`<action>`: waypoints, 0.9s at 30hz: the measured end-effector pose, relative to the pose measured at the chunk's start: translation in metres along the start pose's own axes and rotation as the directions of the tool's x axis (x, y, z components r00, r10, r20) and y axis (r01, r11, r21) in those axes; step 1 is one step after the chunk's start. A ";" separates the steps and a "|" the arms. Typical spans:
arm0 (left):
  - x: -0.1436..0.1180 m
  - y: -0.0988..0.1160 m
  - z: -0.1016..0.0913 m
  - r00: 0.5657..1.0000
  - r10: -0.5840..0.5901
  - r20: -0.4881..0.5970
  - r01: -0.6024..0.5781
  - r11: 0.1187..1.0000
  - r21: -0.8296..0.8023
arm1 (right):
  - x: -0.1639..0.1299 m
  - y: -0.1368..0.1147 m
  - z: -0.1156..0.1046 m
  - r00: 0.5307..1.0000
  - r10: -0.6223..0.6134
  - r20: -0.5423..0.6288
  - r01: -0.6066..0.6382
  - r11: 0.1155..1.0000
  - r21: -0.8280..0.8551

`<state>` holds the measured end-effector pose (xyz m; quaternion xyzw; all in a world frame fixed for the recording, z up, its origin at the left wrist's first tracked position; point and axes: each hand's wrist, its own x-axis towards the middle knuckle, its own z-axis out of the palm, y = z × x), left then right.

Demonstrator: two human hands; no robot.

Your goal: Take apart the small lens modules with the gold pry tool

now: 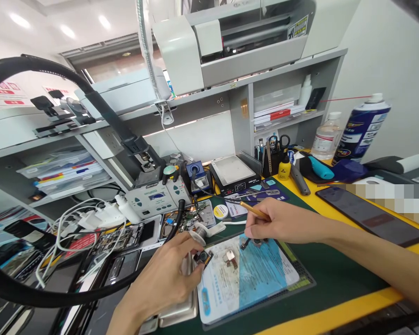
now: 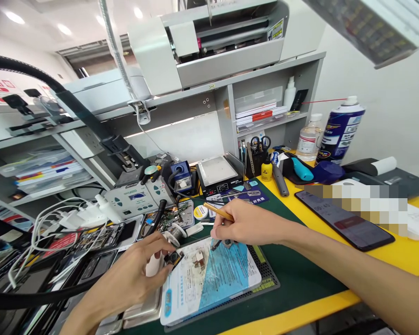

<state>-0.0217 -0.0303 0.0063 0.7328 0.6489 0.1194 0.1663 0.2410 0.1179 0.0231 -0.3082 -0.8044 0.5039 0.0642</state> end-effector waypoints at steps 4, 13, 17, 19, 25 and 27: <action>-0.001 0.001 0.000 1.000 0.025 0.006 -0.025 1.000 -0.015 | -0.004 -0.005 -0.005 1.000 -0.013 -0.002 0.013 0.999 -0.039; 0.002 0.003 0.002 1.000 0.018 -0.017 -0.018 1.000 -0.019 | -0.009 -0.006 -0.021 0.995 0.020 0.095 0.029 0.870 -0.492; 0.003 -0.002 0.007 0.998 0.047 -0.048 -0.047 0.999 -0.004 | -0.006 -0.004 -0.019 0.995 0.027 0.097 0.033 0.824 -0.565; 0.004 -0.004 0.010 0.996 0.056 -0.062 -0.056 0.998 -0.002 | -0.006 -0.004 -0.019 0.994 0.027 0.106 0.038 0.826 -0.563; 0.006 -0.007 0.011 0.998 0.053 -0.043 -0.052 0.998 0.031 | -0.008 -0.003 -0.022 0.992 0.021 0.128 0.054 0.831 -0.553; 0.007 -0.008 0.010 0.998 0.053 -0.026 -0.052 0.998 0.044 | -0.009 -0.002 -0.023 0.991 0.016 0.131 0.059 0.836 -0.545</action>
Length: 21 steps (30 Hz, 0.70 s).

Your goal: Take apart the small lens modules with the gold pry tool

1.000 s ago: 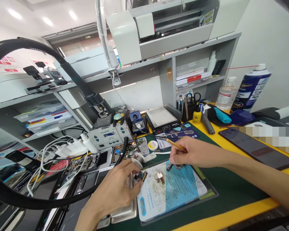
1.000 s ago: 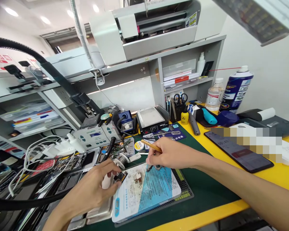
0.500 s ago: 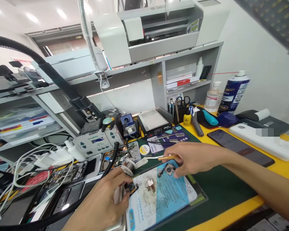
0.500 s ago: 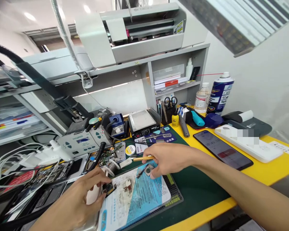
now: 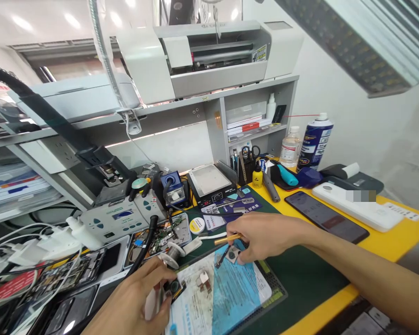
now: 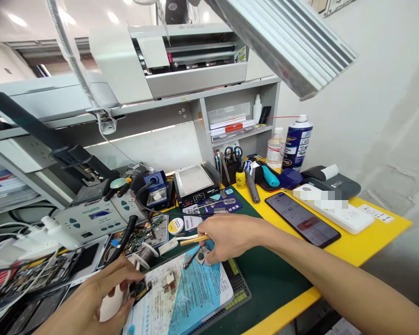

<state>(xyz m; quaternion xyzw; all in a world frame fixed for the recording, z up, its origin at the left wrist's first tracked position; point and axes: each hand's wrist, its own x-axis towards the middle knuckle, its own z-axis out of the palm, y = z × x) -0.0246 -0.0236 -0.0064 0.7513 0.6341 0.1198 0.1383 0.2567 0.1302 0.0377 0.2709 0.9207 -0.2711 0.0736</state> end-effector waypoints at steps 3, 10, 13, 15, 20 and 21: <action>0.000 -0.001 0.000 1.000 -0.014 0.013 0.014 1.000 0.008 | 0.001 0.000 -0.001 1.000 -0.001 -0.002 0.001 1.000 0.004; 0.001 0.003 -0.001 1.000 -0.010 0.023 0.010 1.000 0.030 | 0.002 -0.001 -0.001 1.000 -0.026 -0.012 0.026 0.999 -0.022; 0.000 0.005 -0.002 0.999 -0.025 0.020 0.025 1.000 0.019 | 0.001 -0.002 0.001 0.999 -0.031 -0.029 0.029 0.999 -0.046; -0.001 0.005 -0.002 0.999 -0.036 0.026 0.036 0.999 0.014 | 0.001 -0.003 0.002 0.999 -0.026 -0.045 0.023 0.998 -0.059; -0.003 0.002 -0.002 0.999 -0.030 0.028 0.030 0.999 0.014 | 0.001 -0.003 0.003 0.998 -0.004 -0.062 -0.001 0.997 -0.082; -0.003 0.002 -0.002 0.999 -0.033 0.030 0.033 0.999 0.013 | 0.000 -0.002 0.002 0.998 0.001 -0.067 -0.006 0.997 -0.081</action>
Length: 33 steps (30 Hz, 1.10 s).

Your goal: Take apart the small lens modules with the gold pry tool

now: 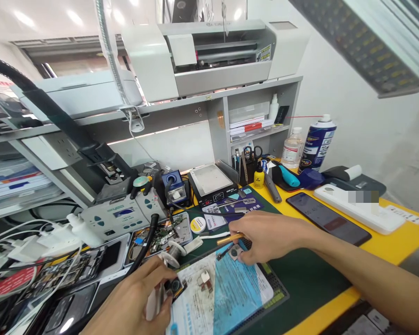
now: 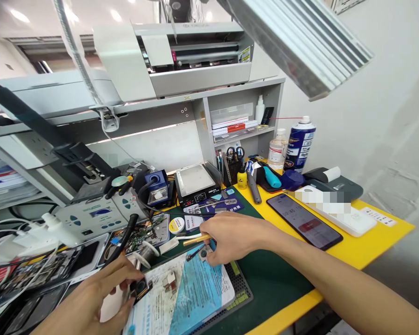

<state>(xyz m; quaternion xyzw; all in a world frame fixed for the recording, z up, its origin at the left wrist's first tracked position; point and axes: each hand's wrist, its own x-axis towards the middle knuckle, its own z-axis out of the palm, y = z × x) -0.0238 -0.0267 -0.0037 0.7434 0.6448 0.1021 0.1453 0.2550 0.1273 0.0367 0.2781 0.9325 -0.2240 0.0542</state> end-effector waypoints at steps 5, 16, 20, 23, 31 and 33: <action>0.000 0.001 0.000 1.000 -0.018 0.019 0.018 1.000 -0.007 | -0.001 0.001 -0.002 0.999 0.037 -0.003 -0.037 0.999 -0.013; 0.000 0.003 -0.001 1.000 -0.012 0.007 0.012 1.000 -0.016 | -0.003 0.000 -0.005 0.995 0.098 0.034 -0.099 0.995 0.007; -0.002 0.006 -0.001 0.999 -0.039 -0.021 0.038 0.998 -0.047 | -0.005 0.002 -0.006 0.993 0.110 0.041 -0.111 0.994 0.010; -0.003 0.007 0.000 0.998 -0.029 -0.063 0.025 0.998 -0.063 | -0.006 0.003 -0.008 0.992 0.121 0.041 -0.123 0.991 0.050; -0.003 0.019 -0.011 0.997 -0.070 -0.027 0.068 0.995 -0.078 | -0.002 -0.004 -0.007 0.985 0.129 -0.117 -0.076 0.922 0.379; -0.003 0.022 -0.013 0.997 -0.074 -0.032 0.071 0.994 -0.084 | 0.002 -0.005 -0.002 0.976 0.127 -0.175 -0.030 0.880 0.473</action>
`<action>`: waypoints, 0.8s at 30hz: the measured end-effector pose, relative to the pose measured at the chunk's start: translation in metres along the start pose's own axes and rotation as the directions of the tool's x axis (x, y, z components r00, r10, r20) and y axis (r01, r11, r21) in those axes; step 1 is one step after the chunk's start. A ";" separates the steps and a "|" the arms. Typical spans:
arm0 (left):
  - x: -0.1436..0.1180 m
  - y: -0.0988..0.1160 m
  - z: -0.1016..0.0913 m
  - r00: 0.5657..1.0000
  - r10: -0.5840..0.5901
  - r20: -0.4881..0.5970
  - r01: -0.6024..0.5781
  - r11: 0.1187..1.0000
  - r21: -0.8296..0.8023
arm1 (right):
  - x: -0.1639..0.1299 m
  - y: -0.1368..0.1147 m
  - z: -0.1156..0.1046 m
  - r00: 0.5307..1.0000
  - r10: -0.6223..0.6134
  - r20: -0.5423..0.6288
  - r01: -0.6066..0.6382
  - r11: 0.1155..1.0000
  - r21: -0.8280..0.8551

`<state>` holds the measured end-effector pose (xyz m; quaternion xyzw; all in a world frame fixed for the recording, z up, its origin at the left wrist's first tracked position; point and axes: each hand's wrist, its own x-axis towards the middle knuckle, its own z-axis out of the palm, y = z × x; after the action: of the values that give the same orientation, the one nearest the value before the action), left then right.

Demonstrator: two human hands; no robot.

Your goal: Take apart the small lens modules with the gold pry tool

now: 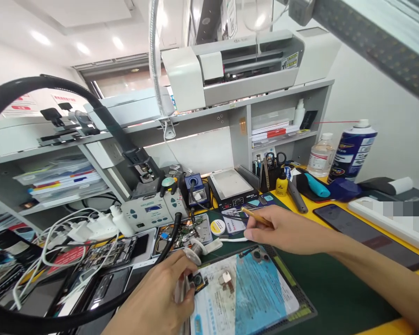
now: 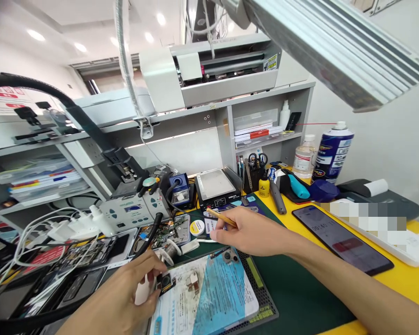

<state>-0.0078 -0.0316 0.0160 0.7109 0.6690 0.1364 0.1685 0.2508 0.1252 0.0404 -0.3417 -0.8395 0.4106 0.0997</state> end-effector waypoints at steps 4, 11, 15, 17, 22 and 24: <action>-0.001 -0.001 0.000 1.000 -0.005 0.002 0.005 1.000 -0.003 | 0.004 0.000 0.010 0.998 -0.001 -0.067 0.015 0.978 0.209; -0.001 -0.009 0.001 1.000 0.015 0.002 -0.015 1.000 -0.026 | 0.010 -0.001 0.022 0.989 0.105 -0.102 -0.046 0.883 0.467; -0.001 -0.007 0.001 1.000 -0.004 0.013 0.004 1.000 -0.029 | 0.012 0.001 0.025 0.984 0.132 -0.117 -0.058 0.868 0.493; 0.000 -0.006 0.000 1.000 -0.019 0.022 0.020 1.000 -0.021 | 0.012 0.002 0.025 0.982 0.144 -0.120 -0.064 0.860 0.506; 0.000 -0.008 0.001 0.999 -0.023 0.037 0.023 1.000 -0.005 | 0.014 0.002 0.025 0.982 0.136 -0.134 -0.044 0.845 0.534; 0.000 -0.009 0.002 0.999 -0.025 0.036 0.025 1.000 -0.007 | 0.014 0.002 0.025 0.982 0.134 -0.132 -0.044 0.845 0.533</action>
<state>-0.0158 -0.0317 0.0107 0.7042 0.6742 0.1243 0.1848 0.2305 0.1198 0.0211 -0.3726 -0.6663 0.5999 0.2394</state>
